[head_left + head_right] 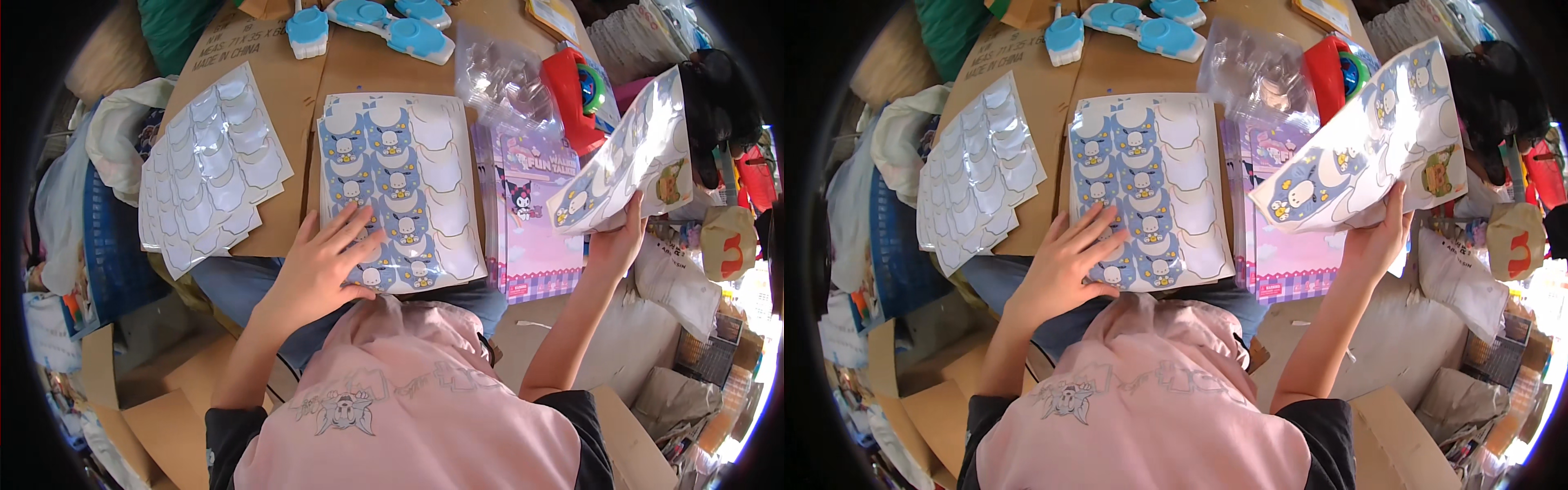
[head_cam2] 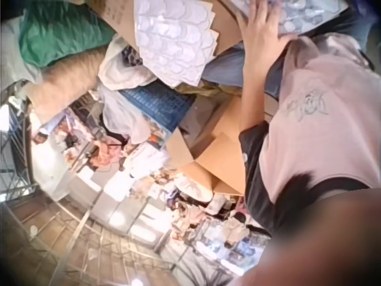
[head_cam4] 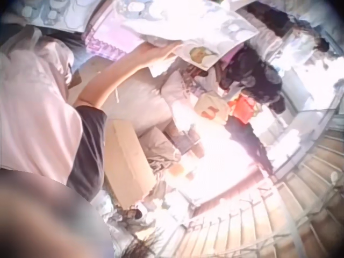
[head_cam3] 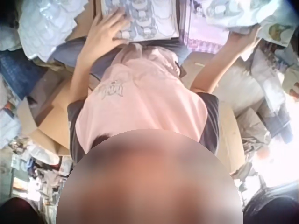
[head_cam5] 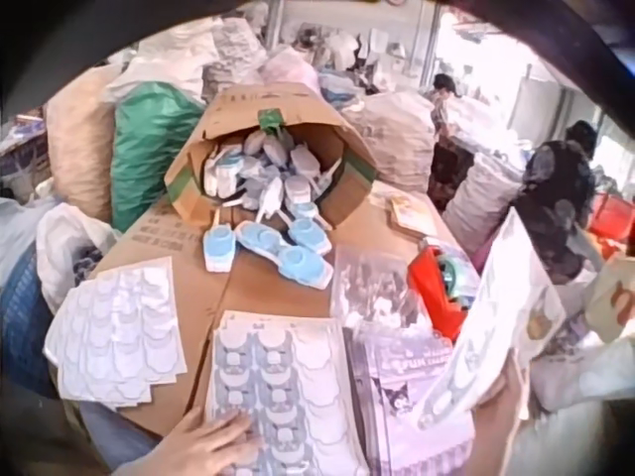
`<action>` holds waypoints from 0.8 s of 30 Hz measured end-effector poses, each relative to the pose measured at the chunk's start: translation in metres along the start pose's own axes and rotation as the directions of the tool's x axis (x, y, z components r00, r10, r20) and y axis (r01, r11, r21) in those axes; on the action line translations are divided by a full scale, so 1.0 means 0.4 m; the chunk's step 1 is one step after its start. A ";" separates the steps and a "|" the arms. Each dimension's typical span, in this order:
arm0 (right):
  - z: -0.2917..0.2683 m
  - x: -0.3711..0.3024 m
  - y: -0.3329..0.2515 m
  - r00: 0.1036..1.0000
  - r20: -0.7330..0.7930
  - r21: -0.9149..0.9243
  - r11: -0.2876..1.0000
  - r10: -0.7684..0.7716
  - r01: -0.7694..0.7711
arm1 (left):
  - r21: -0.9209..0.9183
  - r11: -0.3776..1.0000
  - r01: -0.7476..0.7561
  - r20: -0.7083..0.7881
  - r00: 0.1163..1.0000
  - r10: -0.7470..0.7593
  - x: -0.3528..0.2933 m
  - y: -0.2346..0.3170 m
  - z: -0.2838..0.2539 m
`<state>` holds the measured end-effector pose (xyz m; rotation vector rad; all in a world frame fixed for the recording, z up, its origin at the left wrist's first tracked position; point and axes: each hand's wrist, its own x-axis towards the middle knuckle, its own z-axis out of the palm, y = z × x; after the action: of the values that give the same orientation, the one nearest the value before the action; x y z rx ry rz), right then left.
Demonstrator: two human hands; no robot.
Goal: Packing toy walkie-talkies into shipping boxes and applying decorative character stickers to the toys.
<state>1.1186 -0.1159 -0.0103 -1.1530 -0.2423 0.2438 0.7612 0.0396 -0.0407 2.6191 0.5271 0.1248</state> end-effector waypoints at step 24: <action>0.008 0.013 -0.005 0.990 0.100 0.111 0.987 0.103 -0.114 | -0.772 0.634 0.054 -0.434 0.683 -0.588 0.055 -0.110 -0.083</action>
<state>1.1225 -0.1123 -0.0071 -1.0417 -0.2451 0.4041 0.7607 0.0982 -0.0313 1.5800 0.9838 0.9650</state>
